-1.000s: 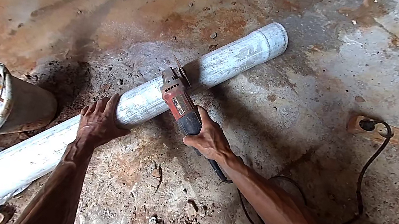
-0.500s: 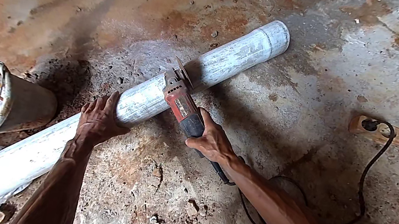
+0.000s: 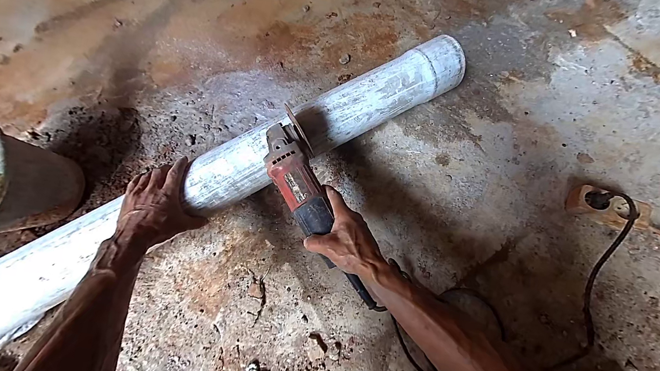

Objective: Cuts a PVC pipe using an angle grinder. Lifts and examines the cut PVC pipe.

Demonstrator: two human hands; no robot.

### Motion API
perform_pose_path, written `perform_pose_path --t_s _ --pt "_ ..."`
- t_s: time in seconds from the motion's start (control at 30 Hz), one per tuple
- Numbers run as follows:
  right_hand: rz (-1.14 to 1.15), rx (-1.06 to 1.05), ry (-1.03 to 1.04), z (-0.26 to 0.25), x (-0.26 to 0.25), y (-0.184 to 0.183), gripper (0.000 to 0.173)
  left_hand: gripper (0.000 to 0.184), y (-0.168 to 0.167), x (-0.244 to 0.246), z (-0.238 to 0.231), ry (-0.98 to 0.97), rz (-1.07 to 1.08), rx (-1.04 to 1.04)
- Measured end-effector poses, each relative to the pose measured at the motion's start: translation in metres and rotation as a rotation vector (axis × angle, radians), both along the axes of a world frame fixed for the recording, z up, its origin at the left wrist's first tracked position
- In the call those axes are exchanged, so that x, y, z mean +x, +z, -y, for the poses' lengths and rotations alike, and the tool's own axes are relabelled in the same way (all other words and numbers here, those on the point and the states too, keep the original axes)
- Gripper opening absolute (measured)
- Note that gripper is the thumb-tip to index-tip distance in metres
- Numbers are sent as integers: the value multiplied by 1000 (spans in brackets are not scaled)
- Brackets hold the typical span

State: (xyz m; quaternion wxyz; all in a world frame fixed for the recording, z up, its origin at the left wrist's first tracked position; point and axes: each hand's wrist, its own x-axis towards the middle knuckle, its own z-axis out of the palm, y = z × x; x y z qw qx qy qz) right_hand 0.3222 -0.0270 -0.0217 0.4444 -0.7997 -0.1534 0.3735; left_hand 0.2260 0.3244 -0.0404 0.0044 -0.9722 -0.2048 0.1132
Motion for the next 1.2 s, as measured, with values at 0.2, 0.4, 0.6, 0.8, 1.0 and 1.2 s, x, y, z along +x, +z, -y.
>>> perform_pose_path --t_s 0.2,0.4,0.6,0.8,1.0,1.2 --pt "-13 -11 4 2 -2 -2 96 137 -2 0 -3 4 -11 0" --pt "-37 -9 -14 6 -9 -11 97 133 -6 7 -6 28 2 -13" --pt "-55 -20 -34 6 -13 -19 99 132 -5 11 -12 31 -4 -19" --pt "-46 -43 -27 -1 -4 -20 100 130 -6 11 -11 18 -9 -14" --pt "-34 -17 -32 5 -5 -14 98 131 -8 8 -8 21 23 -6" --pt "-51 40 -41 42 -8 -1 98 126 -10 1 4 39 67 -14"
